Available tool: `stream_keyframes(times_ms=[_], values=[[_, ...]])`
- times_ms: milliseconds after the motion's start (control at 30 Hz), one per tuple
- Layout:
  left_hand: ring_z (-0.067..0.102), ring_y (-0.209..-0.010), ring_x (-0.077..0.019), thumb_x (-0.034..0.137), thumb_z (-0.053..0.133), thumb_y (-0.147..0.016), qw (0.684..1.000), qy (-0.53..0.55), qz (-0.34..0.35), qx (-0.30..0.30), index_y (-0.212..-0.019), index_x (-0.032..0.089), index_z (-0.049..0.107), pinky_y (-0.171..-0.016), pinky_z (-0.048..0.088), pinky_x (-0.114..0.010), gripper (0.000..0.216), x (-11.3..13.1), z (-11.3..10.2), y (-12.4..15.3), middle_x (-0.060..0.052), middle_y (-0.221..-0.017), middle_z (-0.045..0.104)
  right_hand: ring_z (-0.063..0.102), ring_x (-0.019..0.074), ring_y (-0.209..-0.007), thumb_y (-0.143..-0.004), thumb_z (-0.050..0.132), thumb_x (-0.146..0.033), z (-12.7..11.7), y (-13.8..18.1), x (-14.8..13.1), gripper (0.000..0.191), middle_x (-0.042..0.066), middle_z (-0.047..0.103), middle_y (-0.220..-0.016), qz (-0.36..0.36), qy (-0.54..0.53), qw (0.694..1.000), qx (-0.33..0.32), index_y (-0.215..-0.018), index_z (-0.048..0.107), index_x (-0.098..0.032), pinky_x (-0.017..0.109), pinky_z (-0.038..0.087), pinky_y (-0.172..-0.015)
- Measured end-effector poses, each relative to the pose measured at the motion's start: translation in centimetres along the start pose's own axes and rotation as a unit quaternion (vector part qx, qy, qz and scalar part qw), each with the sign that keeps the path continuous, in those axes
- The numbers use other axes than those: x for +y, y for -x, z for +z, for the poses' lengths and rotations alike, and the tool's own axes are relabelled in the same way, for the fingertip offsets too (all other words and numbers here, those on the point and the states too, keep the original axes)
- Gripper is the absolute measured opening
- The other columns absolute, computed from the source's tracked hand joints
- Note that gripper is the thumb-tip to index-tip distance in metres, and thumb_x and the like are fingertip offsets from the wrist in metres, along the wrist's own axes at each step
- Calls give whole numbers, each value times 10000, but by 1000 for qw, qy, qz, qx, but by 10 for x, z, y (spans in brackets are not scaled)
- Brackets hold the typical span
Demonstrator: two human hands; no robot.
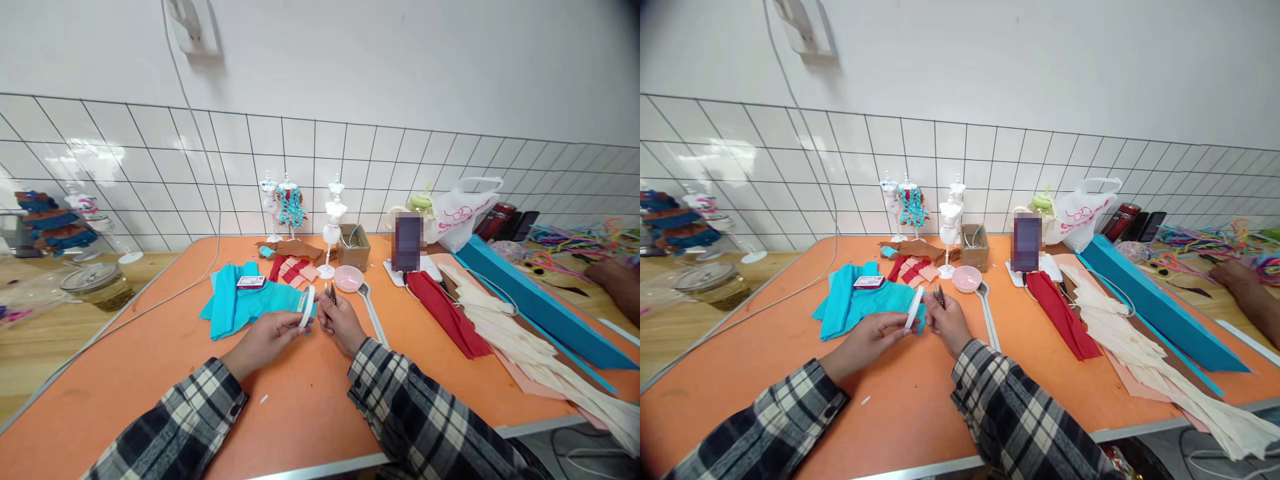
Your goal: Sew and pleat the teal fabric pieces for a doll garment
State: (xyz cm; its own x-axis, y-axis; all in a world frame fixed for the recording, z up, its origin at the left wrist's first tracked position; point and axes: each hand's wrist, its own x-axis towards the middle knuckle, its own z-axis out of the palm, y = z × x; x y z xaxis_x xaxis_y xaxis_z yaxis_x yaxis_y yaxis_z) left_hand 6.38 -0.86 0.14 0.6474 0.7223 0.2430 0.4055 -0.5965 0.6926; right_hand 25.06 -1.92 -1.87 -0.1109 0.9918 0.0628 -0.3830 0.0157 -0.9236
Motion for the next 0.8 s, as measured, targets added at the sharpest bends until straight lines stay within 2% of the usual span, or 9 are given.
stream_keyframes(times_ms=[100,167,233,333,433,600,700,800], values=[[710,-871,-230,411,591,-873,988,133,-53,61,-1076,244,707,-816,563,-336,287,1,5,-1,-47,-934,761,304,57,-426,-754,676,-546,-3,1,-1,432,-70,462,-536,7,11,1000,-20,-941,607,-164,183,185,-384],[714,-872,-233,409,610,-860,984,146,-63,80,-1092,243,701,-812,565,-337,299,1,7,-2,-41,-937,761,335,63,-447,-738,703,-508,-3,1,1,400,-61,478,-553,-3,54,998,-22,-931,629,-165,187,217,-399],[709,-854,-223,382,595,-873,992,88,-54,79,-1057,246,710,-787,559,-321,255,0,7,-1,-35,-918,758,400,77,-495,-732,716,-470,-3,1,4,355,-47,505,-585,-33,103,994,-23,-897,640,-165,197,295,-444],[685,-906,-207,288,531,-913,997,-44,11,64,-1008,244,711,-826,529,-313,208,-3,5,0,-38,-965,745,489,109,-604,-729,720,-435,-3,1,7,308,-26,547,-650,-85,138,986,-30,-863,646,-168,228,405,-558],[654,-981,-196,201,453,-937,989,-124,69,40,-979,231,691,-873,501,-313,244,-5,3,1,-51,-1034,724,514,122,-630,-742,698,-450,-3,2,8,309,-13,582,-690,-92,137,985,-38,-861,646,-169,253,449,-603],[634,-956,-204,156,433,-927,982,-172,79,11,-913,207,658,-858,489,-330,231,-5,5,1,-63,-965,708,520,125,-619,-708,730,-437,-1,4,5,304,-18,583,-669,-87,145,986,-1,-814,622,-173,262,463,-613],[618,-997,-210,220,490,-930,983,-162,87,22,-911,199,647,-908,473,-343,160,-3,5,0,-61,-965,705,526,130,-634,-705,733,-445,1,5,4,307,-13,592,-675,-95,152,984,-14,-798,617,-177,262,460,-622],[618,-996,-192,270,465,-962,985,-146,85,22,-922,200,646,-899,475,-325,198,-1,5,0,-49,-962,705,526,131,-640,-712,731,-442,2,5,5,301,-14,577,-662,-101,153,983,-30,-771,608,-174,260,450,-631]])
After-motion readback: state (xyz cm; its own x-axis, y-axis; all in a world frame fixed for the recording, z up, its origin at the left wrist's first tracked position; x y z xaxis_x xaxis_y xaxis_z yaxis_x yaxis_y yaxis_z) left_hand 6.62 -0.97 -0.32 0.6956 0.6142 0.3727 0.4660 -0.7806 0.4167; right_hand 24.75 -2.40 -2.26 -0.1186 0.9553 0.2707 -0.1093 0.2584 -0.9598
